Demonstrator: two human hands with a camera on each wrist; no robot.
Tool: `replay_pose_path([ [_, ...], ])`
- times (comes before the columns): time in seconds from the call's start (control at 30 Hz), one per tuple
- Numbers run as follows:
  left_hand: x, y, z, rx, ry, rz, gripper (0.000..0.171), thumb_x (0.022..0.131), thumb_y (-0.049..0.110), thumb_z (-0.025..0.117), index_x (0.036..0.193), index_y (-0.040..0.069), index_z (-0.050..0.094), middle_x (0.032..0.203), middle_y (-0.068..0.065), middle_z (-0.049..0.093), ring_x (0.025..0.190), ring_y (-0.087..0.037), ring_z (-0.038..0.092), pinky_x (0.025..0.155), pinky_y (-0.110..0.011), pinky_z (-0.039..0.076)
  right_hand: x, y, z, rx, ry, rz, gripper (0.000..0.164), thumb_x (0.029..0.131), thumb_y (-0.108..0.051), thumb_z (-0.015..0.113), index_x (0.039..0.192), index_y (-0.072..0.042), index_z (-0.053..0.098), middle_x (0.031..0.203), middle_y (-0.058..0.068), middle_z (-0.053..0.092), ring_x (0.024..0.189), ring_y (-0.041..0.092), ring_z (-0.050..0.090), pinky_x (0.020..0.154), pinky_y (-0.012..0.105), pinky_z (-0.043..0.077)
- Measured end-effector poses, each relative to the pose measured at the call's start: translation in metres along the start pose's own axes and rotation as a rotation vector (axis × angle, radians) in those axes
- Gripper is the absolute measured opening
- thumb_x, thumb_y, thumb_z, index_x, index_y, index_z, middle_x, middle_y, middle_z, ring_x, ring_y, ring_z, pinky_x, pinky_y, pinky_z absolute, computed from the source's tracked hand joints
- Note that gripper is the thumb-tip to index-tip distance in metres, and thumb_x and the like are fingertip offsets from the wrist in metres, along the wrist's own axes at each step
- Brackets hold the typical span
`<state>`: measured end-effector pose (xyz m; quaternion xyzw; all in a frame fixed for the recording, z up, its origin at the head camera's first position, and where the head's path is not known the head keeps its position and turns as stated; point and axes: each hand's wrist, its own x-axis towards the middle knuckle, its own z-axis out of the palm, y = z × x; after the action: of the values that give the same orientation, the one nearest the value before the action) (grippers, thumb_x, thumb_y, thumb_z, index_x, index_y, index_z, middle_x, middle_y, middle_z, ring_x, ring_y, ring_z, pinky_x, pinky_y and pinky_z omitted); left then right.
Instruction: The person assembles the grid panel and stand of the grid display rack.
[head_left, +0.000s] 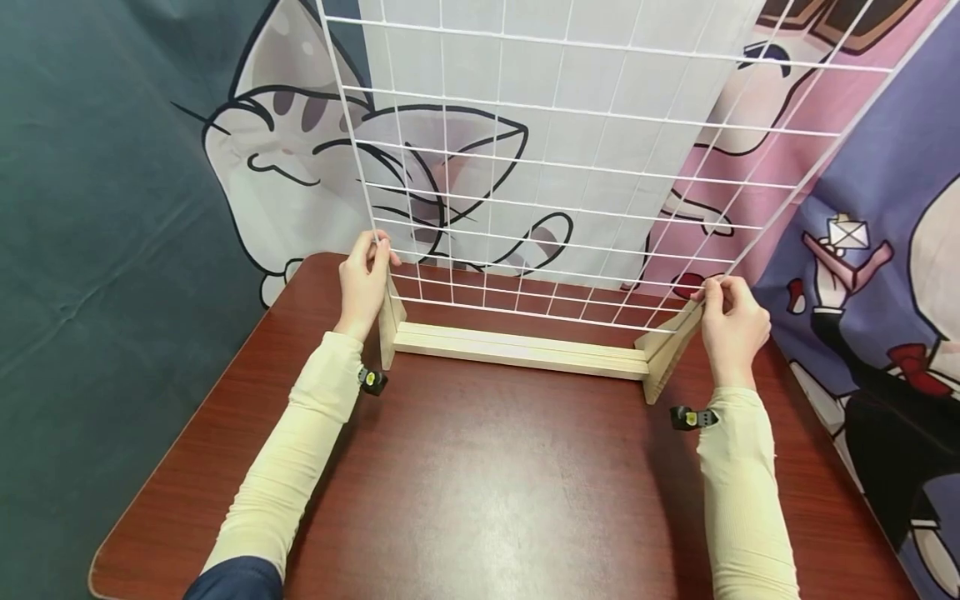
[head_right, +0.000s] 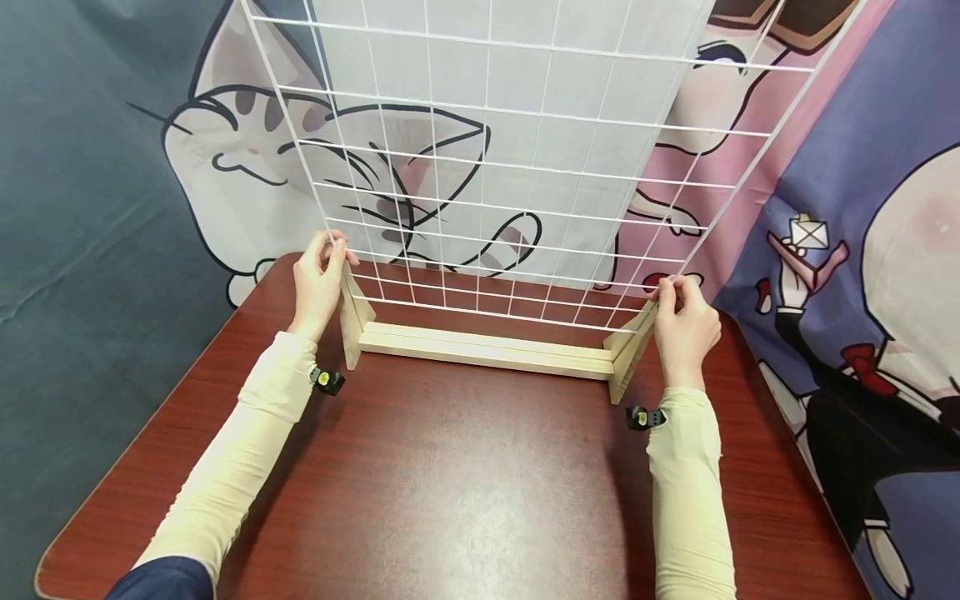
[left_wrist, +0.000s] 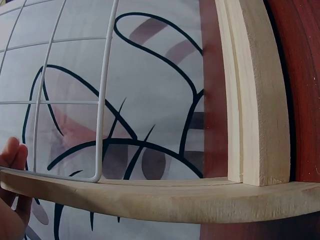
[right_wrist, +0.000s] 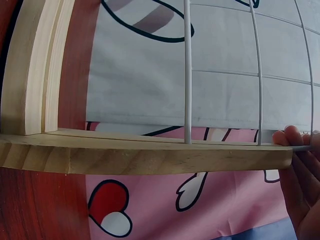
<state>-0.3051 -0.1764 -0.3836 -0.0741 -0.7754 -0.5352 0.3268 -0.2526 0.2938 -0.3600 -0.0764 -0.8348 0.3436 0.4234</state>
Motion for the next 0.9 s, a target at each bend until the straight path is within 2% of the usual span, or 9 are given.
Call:
replay_pose_path([
  [0.3, 0.003, 0.0, 0.005, -0.018, 0.026, 0.009, 0.026, 0.102, 0.027, 0.049, 0.104, 0.003, 0.06, 0.08, -0.018, 0.07, 0.062, 0.001, 0.048, 0.062, -0.016, 0.034, 0.003, -0.002, -0.001, -0.001, 0.002, 0.009, 0.024, 0.095, -0.026, 0.057, 0.094, -0.004, 0.067, 0.067, -0.058, 0.041, 0.059, -0.032, 0.037, 0.057, 0.015, 0.023],
  [0.37, 0.001, 0.009, 0.004, -0.029, 0.039, -0.004, 0.024, 0.102, 0.022, 0.049, 0.104, 0.001, 0.06, 0.08, -0.021, 0.068, 0.062, -0.007, 0.051, 0.062, -0.015, 0.034, 0.003, -0.002, 0.0, 0.001, -0.002, 0.018, 0.024, 0.095, -0.026, 0.057, 0.095, -0.005, 0.068, 0.066, -0.058, 0.042, 0.059, -0.032, 0.037, 0.056, 0.016, 0.023],
  [0.53, -0.007, 0.034, 0.001, -0.058, 0.064, -0.033, 0.018, 0.1, 0.009, 0.049, 0.103, -0.005, 0.059, 0.08, -0.028, 0.064, 0.059, 0.0, 0.049, 0.06, -0.013, 0.031, 0.005, -0.002, 0.002, -0.003, -0.003, 0.029, 0.022, 0.094, -0.026, 0.058, 0.096, -0.006, 0.068, 0.066, -0.057, 0.042, 0.058, -0.031, 0.037, 0.055, 0.017, 0.022],
  [0.6, -0.007, 0.035, 0.001, -0.062, 0.067, -0.031, 0.017, 0.099, 0.008, 0.05, 0.102, -0.006, 0.059, 0.079, -0.028, 0.064, 0.058, 0.01, 0.045, 0.058, -0.012, 0.031, 0.004, -0.001, 0.002, -0.01, -0.002, 0.03, 0.023, 0.095, -0.027, 0.058, 0.096, -0.007, 0.068, 0.066, -0.057, 0.041, 0.058, -0.031, 0.036, 0.056, 0.017, 0.022],
  [0.63, -0.007, 0.035, 0.001, -0.061, 0.07, -0.032, 0.017, 0.099, 0.008, 0.051, 0.101, -0.006, 0.059, 0.078, -0.027, 0.065, 0.057, 0.01, 0.044, 0.058, -0.012, 0.031, 0.004, -0.001, 0.002, -0.007, -0.002, 0.032, 0.023, 0.095, -0.028, 0.058, 0.096, -0.006, 0.068, 0.066, -0.057, 0.042, 0.058, -0.031, 0.037, 0.056, 0.017, 0.022],
  [0.7, -0.008, 0.036, 0.002, -0.056, 0.075, -0.035, 0.016, 0.098, 0.008, 0.052, 0.1, -0.006, 0.06, 0.071, -0.018, 0.065, 0.056, 0.008, 0.043, 0.057, -0.012, 0.03, 0.002, -0.001, 0.001, 0.002, 0.001, 0.043, 0.024, 0.095, -0.028, 0.058, 0.096, -0.006, 0.068, 0.066, -0.056, 0.042, 0.059, -0.032, 0.038, 0.057, 0.016, 0.023],
  [0.83, -0.007, 0.029, 0.004, -0.052, 0.089, -0.042, 0.014, 0.096, 0.008, 0.055, 0.098, -0.005, 0.061, 0.063, 0.015, 0.059, 0.054, 0.004, 0.04, 0.055, -0.013, 0.028, -0.001, -0.001, 0.001, 0.039, 0.009, 0.07, 0.024, 0.094, -0.026, 0.059, 0.096, -0.004, 0.068, 0.065, -0.054, 0.045, 0.061, -0.033, 0.042, 0.058, 0.013, 0.024],
  [0.9, -0.006, 0.021, 0.006, -0.055, 0.096, -0.037, 0.014, 0.096, 0.008, 0.057, 0.097, -0.004, 0.061, 0.063, 0.022, 0.055, 0.054, 0.003, 0.038, 0.055, -0.014, 0.027, -0.002, -0.001, 0.001, 0.05, 0.015, 0.078, 0.023, 0.093, -0.025, 0.059, 0.096, -0.004, 0.068, 0.064, -0.054, 0.045, 0.062, -0.033, 0.043, 0.059, 0.012, 0.025],
])
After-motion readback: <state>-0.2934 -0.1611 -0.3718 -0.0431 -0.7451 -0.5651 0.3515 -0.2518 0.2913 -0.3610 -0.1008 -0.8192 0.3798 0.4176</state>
